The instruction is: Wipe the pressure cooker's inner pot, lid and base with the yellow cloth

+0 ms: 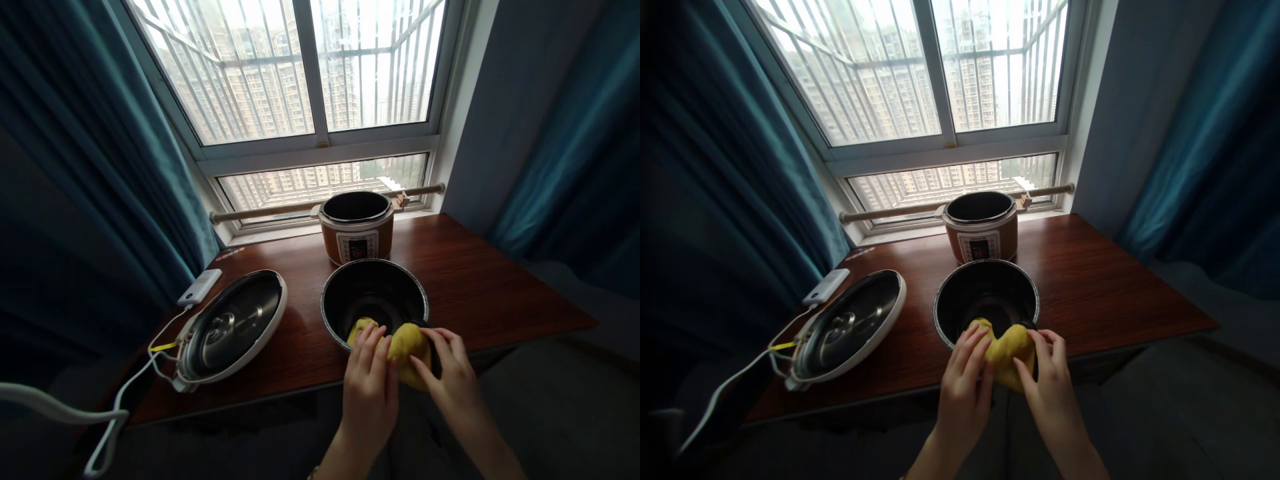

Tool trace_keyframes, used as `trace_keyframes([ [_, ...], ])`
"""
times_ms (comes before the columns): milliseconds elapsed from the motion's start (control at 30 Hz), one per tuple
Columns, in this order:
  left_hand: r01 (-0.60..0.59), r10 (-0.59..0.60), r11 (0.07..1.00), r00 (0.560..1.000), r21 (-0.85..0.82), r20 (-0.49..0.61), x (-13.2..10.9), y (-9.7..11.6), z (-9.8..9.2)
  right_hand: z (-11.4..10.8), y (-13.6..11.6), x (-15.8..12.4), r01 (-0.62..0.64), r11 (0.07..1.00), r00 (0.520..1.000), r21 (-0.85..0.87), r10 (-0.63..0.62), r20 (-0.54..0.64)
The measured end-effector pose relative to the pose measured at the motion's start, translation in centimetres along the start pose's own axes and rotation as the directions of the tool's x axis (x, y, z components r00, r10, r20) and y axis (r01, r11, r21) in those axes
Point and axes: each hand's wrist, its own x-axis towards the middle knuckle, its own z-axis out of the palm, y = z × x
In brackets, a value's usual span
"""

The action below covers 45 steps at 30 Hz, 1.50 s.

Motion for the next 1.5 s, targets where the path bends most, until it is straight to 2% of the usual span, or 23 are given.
trace_keyframes([
  [100,0.037,-0.038,0.999,0.998,0.004,0.055,1.1,0.6,-0.2,0.5,-0.7,-1.5,-0.046,0.994,0.999,0.103,0.047,-0.009],
  [167,0.06,-0.06,0.998,0.997,0.003,0.057,1.6,0.9,-0.8,0.9,-1.9,-2.8,-0.02,0.988,1.0,0.151,0.021,-0.004],
  [267,0.103,-0.106,0.994,0.988,0.03,0.114,2.0,1.0,-1.8,1.7,-3.8,-4.8,0.138,0.954,0.983,0.268,-0.165,0.079],
  [333,0.133,-0.146,0.988,0.97,0.079,0.192,2.1,1.0,-1.9,1.9,-4.7,-5.5,0.242,0.898,0.938,0.368,-0.314,0.149],
  [400,0.154,-0.187,0.978,0.947,0.143,0.26,2.0,0.8,-1.4,1.7,-4.8,-5.4,0.275,0.871,0.915,0.408,-0.367,0.167],
  [467,0.156,-0.212,0.967,0.933,0.203,0.292,1.6,0.4,-0.5,1.2,-4.3,-4.2,0.254,0.897,0.945,0.362,-0.31,0.106],
  [533,0.133,-0.206,0.96,0.932,0.246,0.298,1.1,-0.1,0.3,0.7,-3.1,-2.3,0.247,0.927,0.967,0.281,-0.255,-0.008],
  [600,0.092,-0.17,0.962,0.939,0.258,0.298,0.7,-0.6,0.7,0.7,-1.5,-0.4,0.295,0.935,0.955,0.198,-0.286,-0.072],
  [667,0.038,-0.115,0.97,0.942,0.241,0.315,0.4,-1.2,0.6,1.2,0.0,1.1,0.347,0.927,0.938,0.145,-0.344,-0.043],
  [733,-0.016,-0.058,0.978,0.937,0.207,0.344,0.4,-2.0,0.0,1.9,1.3,1.9,0.369,0.915,0.926,0.162,-0.377,0.017],
  [900,-0.074,0.007,0.986,0.912,0.149,0.411,1.2,-5.2,-2.6,3.0,2.3,1.7,0.381,0.891,0.916,0.248,-0.4,0.031],
  [1033,-0.056,-0.016,0.988,0.895,0.147,0.446,3.0,-8.6,-4.4,3.0,2.2,1.5,0.362,0.901,0.925,0.238,-0.379,0.027],
  [1167,-0.004,-0.11,0.966,0.899,0.257,0.425,5.5,-11.8,-4.9,2.9,2.3,1.6,0.361,0.9,0.924,0.243,-0.381,0.04],
  [1267,0.071,-0.21,0.935,0.9,0.348,0.381,7.5,-13.9,-4.4,3.0,2.4,1.6,0.359,0.9,0.924,0.248,-0.381,0.044],
  [1367,0.11,-0.26,0.934,0.863,0.341,0.433,9.7,-15.1,-3.5,3.0,2.3,1.6,0.361,0.899,0.924,0.248,-0.38,0.034],
  [1500,-0.024,-0.146,0.952,0.842,0.305,0.52,12.8,-15.1,-1.4,3.1,2.2,1.5,0.361,0.898,0.927,0.252,-0.375,0.01],
])
